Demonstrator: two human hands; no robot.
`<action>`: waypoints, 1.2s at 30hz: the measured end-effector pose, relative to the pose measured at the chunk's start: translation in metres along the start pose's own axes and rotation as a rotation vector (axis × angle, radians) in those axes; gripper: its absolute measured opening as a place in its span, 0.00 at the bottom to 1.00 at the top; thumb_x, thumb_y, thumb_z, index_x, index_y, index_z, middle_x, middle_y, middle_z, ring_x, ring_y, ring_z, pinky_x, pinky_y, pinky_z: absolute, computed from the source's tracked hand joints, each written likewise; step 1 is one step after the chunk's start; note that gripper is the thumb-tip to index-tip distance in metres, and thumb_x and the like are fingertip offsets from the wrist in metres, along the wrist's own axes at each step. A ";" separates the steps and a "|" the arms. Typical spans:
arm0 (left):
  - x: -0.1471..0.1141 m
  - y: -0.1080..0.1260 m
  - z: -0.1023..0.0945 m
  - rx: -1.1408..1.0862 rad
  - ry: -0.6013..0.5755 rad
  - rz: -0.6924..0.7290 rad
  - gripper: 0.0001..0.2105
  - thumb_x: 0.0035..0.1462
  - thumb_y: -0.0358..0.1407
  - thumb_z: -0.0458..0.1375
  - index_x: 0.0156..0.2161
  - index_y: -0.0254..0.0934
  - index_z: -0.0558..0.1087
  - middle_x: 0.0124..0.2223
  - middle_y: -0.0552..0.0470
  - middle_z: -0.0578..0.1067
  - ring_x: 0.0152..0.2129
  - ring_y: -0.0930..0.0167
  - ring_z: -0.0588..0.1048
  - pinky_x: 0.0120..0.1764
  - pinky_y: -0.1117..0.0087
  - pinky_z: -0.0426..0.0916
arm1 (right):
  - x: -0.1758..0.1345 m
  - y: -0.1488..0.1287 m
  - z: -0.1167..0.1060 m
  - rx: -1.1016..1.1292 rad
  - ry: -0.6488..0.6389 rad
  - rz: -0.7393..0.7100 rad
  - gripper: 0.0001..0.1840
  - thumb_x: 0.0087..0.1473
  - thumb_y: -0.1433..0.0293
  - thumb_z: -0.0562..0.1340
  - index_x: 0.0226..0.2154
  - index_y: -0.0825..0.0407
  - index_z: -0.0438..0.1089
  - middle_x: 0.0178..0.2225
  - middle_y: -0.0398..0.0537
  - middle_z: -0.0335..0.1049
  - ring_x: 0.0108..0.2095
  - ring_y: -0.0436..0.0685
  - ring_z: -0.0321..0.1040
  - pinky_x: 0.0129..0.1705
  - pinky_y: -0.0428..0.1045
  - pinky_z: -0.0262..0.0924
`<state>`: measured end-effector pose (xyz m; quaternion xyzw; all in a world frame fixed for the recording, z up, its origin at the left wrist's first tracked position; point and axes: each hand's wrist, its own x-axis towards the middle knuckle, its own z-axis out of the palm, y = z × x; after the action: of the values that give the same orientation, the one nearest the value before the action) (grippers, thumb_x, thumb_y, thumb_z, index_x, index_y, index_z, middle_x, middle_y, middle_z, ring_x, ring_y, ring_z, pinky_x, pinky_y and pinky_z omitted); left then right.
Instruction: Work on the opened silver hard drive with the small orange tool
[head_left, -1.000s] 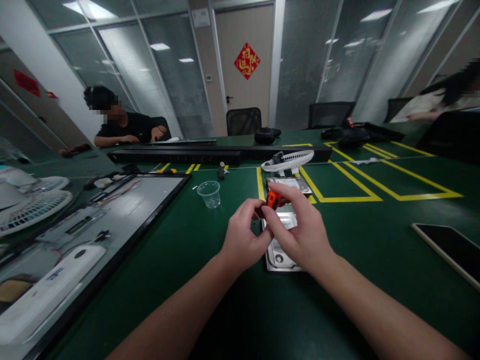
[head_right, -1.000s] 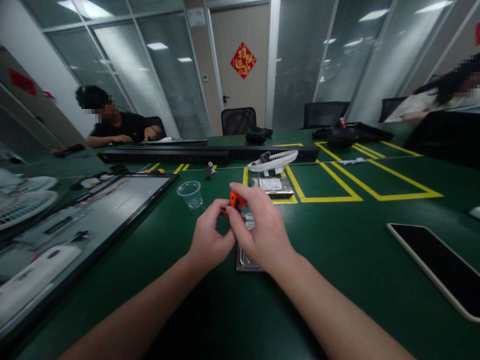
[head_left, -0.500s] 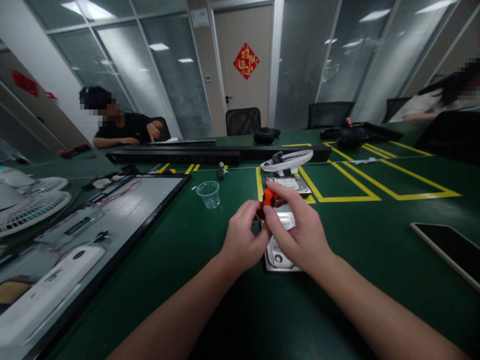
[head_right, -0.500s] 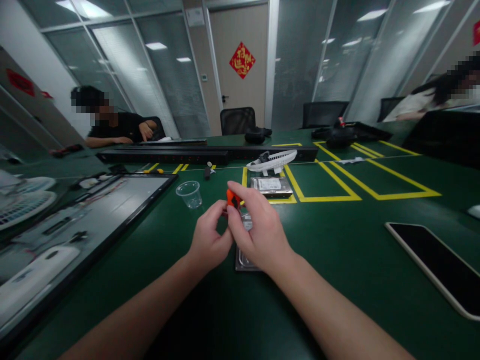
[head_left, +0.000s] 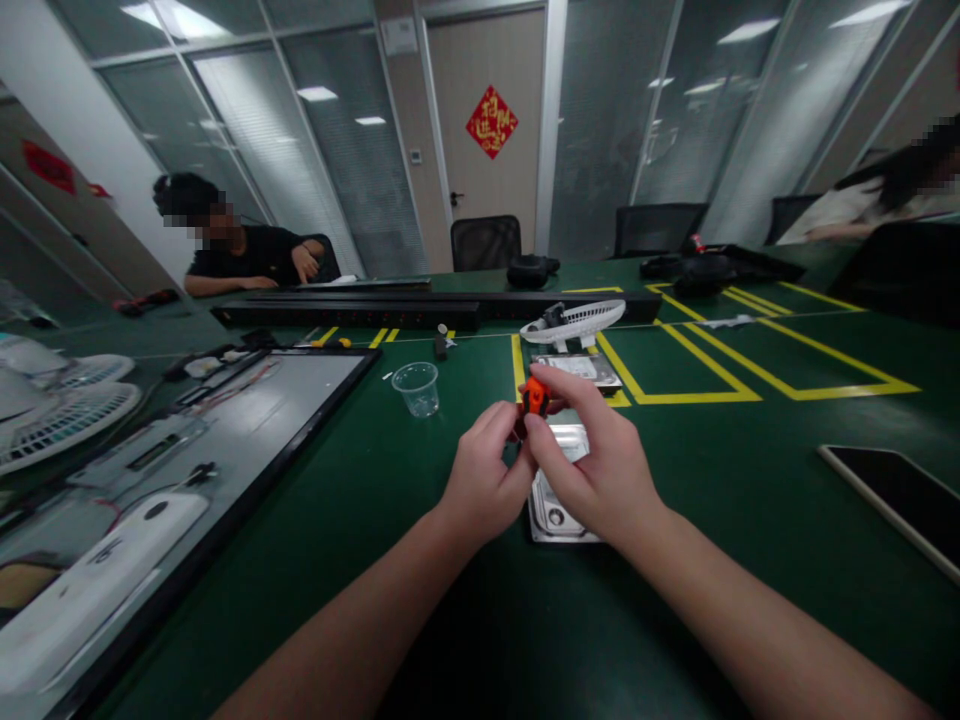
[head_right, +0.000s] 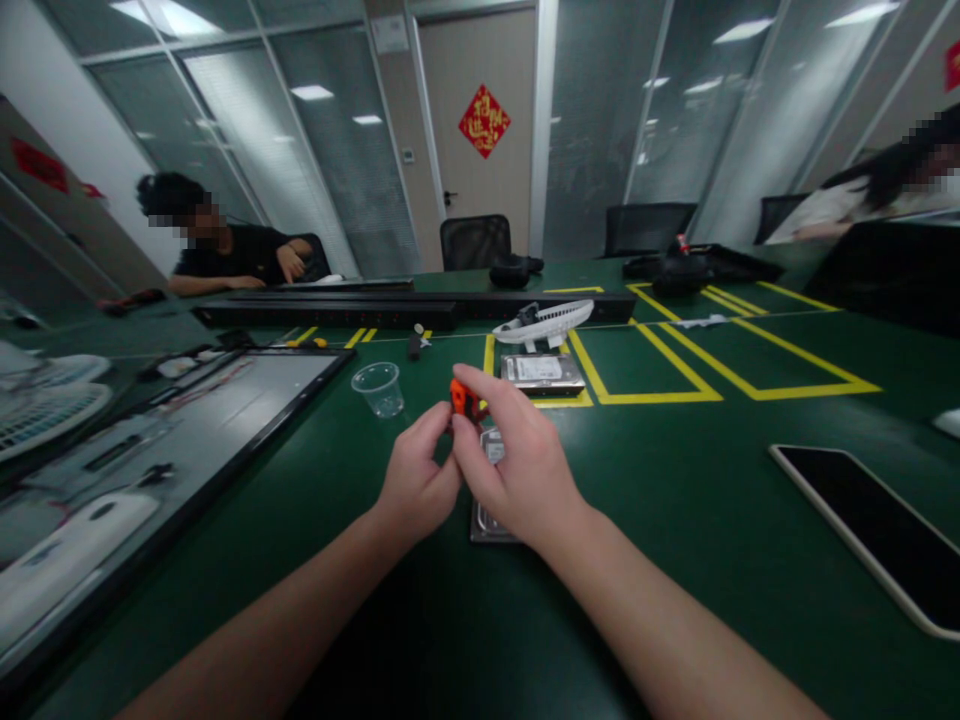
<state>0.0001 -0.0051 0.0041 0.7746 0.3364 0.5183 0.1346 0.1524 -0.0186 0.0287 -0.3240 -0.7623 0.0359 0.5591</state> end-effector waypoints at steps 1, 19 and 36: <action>0.000 0.000 0.000 0.009 0.003 0.000 0.04 0.67 0.30 0.54 0.38 0.38 0.66 0.35 0.53 0.70 0.32 0.70 0.69 0.36 0.68 0.63 | 0.000 0.000 0.000 0.000 0.000 0.002 0.25 0.64 0.73 0.62 0.62 0.48 0.64 0.54 0.52 0.75 0.50 0.59 0.75 0.55 0.56 0.72; -0.001 0.001 -0.001 0.035 0.009 -0.001 0.05 0.61 0.27 0.56 0.42 0.38 0.68 0.38 0.51 0.72 0.34 0.68 0.71 0.38 0.68 0.65 | 0.002 0.003 0.000 -0.022 0.027 0.001 0.21 0.63 0.71 0.65 0.57 0.47 0.66 0.45 0.48 0.74 0.44 0.58 0.73 0.49 0.56 0.72; -0.002 -0.001 0.002 0.031 0.086 -0.022 0.09 0.58 0.28 0.62 0.42 0.39 0.69 0.38 0.52 0.74 0.34 0.69 0.72 0.38 0.68 0.67 | 0.003 0.003 0.000 -0.022 0.007 -0.014 0.23 0.64 0.72 0.63 0.60 0.46 0.65 0.48 0.50 0.75 0.47 0.60 0.73 0.51 0.58 0.72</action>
<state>0.0005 -0.0054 0.0010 0.7498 0.3582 0.5446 0.1137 0.1532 -0.0148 0.0296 -0.3248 -0.7630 0.0224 0.5585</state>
